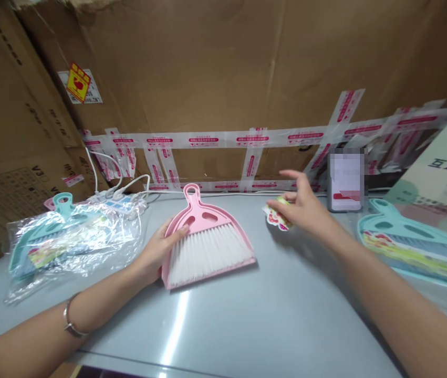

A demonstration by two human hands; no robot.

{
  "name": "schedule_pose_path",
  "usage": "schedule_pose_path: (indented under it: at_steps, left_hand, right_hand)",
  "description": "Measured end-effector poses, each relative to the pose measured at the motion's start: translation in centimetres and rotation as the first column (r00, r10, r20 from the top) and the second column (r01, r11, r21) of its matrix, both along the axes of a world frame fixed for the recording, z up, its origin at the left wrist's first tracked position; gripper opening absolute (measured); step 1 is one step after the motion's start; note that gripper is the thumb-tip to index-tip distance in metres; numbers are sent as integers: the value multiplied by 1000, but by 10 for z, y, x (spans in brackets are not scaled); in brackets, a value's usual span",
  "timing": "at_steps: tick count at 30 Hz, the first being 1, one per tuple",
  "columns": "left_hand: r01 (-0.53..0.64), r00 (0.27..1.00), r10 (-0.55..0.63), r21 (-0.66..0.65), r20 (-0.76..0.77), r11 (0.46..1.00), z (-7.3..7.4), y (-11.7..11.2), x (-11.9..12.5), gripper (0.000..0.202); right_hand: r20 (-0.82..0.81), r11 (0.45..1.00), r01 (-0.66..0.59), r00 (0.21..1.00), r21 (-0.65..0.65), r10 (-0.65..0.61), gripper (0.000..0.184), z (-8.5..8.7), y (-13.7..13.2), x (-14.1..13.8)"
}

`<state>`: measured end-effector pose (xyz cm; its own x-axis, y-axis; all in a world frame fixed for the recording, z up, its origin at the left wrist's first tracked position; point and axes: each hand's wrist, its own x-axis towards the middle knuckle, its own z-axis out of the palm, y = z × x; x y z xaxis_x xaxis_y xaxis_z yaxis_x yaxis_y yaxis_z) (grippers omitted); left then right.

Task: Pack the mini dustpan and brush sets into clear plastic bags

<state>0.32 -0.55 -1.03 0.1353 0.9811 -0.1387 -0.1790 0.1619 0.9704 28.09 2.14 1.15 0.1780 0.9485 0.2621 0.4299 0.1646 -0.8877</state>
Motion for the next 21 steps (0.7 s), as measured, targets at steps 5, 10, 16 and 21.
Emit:
schedule_pose_path:
  at_steps: [5,10,16,21]
  left_hand:
    - [-65,997,65,-17,34,998,-2,1,4,50]
    - [-99,984,98,-1,147,995,-4,2,7,50]
    - [-161,969,145,71,200,984,-1,2,6,46]
    - [-127,987,105,185,122,974,-4,-2,9,65]
  right_hand:
    - [-323,957,78,946,279,17,24,14,-48,-73]
    - [-145,890,-456,880,5,452,57,-17,-69,-100]
    - [356,852,-479,774,-210,523,86,-41,-61,-105]
    - [427,864,-450,752,-225,503,90,-48,-66,-113]
